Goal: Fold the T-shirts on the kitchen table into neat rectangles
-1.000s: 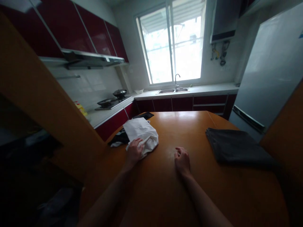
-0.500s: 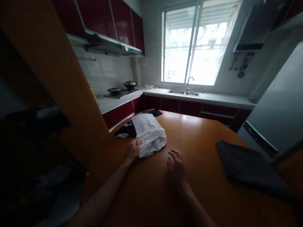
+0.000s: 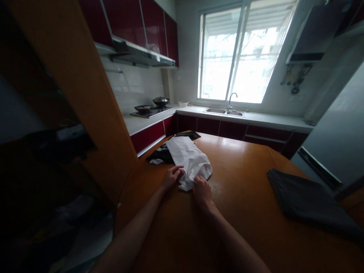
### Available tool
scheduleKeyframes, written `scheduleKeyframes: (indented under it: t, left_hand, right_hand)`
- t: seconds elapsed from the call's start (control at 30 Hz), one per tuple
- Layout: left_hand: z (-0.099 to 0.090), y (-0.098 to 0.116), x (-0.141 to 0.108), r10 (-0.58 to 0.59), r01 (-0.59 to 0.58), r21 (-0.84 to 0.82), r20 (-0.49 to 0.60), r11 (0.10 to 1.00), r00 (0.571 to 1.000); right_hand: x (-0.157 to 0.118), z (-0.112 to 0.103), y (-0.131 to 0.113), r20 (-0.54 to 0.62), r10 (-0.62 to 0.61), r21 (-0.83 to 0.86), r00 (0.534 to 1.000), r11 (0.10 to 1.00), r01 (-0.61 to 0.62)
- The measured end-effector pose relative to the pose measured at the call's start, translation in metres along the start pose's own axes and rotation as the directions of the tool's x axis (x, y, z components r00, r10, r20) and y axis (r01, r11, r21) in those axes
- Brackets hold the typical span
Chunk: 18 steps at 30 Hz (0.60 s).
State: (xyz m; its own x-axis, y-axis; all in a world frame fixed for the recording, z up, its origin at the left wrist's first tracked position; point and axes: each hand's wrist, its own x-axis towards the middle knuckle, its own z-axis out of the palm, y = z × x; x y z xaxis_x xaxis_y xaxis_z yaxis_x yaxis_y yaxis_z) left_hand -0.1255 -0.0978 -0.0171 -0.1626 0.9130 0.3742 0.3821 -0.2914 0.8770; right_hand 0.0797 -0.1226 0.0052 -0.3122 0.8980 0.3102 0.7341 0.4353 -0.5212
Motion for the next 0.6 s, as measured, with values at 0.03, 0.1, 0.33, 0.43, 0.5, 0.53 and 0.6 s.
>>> scheduleKeyframes:
  t: [0.03, 0.1, 0.33, 0.43, 0.5, 0.53, 0.6]
  left_hand:
    - [0.000, 0.001, 0.000, 0.008, -0.008, 0.005, -0.003, 1.000, 1.000]
    - [-0.002, 0.002, 0.000, 0.026, -0.025, 0.031, -0.038, 0.999, 0.999]
    - [-0.016, -0.002, 0.005, 0.093, -0.048, 0.197, -0.226, 0.979, 0.970]
    - [-0.014, -0.006, 0.005, 0.164, -0.074, 0.394, -0.200, 0.916, 0.966]
    - [-0.008, -0.008, 0.005, 0.200, -0.123, 0.508, -0.100, 0.853, 0.975]
    - [-0.005, -0.009, 0.005, 0.199, -0.153, 0.529, -0.031, 0.835, 0.979]
    - [0.001, -0.011, 0.005, 0.166, -0.204, 0.536, 0.118, 0.819, 0.979]
  right_hand:
    - [-0.001, -0.009, 0.012, -0.012, 0.007, 0.040, 1.000, 0.999, -0.007]
    - [-0.006, -0.031, 0.040, -0.044, -0.002, 0.140, 0.999, 0.990, 0.009]
    - [-0.063, -0.134, 0.161, -0.190, 0.163, 0.202, 0.968, 0.971, -0.124]
    - [-0.090, -0.159, 0.204, -0.347, 0.343, 0.225, 0.873, 0.934, -0.277]
    - [-0.105, -0.162, 0.223, -0.428, 0.419, 0.268, 0.801, 0.905, -0.330]
    - [-0.112, -0.160, 0.228, -0.457, 0.431, 0.283, 0.778, 0.900, -0.331]
    - [-0.124, -0.152, 0.233, -0.500, 0.420, 0.289, 0.757, 0.905, -0.311]
